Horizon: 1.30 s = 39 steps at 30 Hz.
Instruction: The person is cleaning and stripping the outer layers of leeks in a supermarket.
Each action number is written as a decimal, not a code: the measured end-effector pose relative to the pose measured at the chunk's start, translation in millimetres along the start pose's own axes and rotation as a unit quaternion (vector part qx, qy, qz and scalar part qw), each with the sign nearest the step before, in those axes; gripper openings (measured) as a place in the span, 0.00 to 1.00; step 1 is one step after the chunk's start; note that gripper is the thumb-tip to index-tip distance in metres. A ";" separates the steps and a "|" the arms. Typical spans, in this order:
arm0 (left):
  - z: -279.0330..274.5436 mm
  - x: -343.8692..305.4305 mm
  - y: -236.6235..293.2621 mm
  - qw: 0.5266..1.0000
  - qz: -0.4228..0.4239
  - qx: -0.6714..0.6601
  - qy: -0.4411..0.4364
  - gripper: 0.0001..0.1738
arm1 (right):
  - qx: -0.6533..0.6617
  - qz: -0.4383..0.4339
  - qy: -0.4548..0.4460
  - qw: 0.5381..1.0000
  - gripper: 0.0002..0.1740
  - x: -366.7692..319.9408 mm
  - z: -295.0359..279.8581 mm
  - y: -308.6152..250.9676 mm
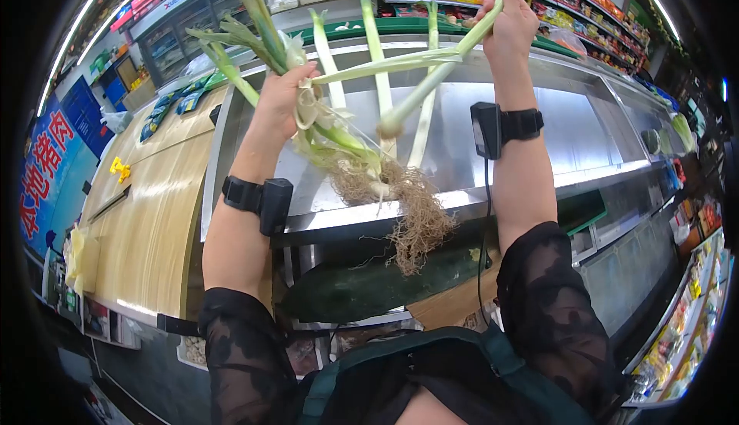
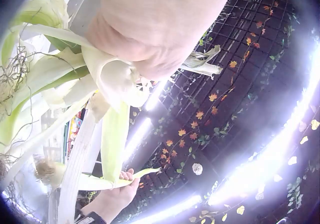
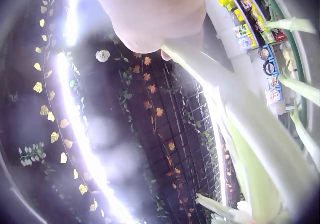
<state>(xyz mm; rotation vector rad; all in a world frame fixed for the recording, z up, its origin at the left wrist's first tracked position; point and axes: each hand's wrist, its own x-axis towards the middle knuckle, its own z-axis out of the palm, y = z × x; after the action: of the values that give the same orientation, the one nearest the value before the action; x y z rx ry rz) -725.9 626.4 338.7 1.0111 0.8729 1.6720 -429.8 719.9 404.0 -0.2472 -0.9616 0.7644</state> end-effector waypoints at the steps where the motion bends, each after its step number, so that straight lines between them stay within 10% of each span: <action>1: -3.7 0.3 0.5 1.000 -0.001 0.012 0.000 0.08 | 0.004 0.009 0.037 0.999 0.18 6.0 -5.5 0.9; 12: -50.9 30.4 12.0 0.988 -0.011 0.013 0.152 0.05 | 0.012 -0.022 0.236 0.971 0.17 40.7 -66.5 11.1; 39: -71.9 38.9 18.3 0.921 0.133 -0.154 0.331 0.19 | 0.003 -0.019 0.379 0.925 0.12 40.6 -71.8 27.3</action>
<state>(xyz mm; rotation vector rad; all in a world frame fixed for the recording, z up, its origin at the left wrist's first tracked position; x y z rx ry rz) -805.7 651.8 335.0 0.3419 0.8728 2.3613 -370.8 776.9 375.6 -0.4748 -0.2271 0.5596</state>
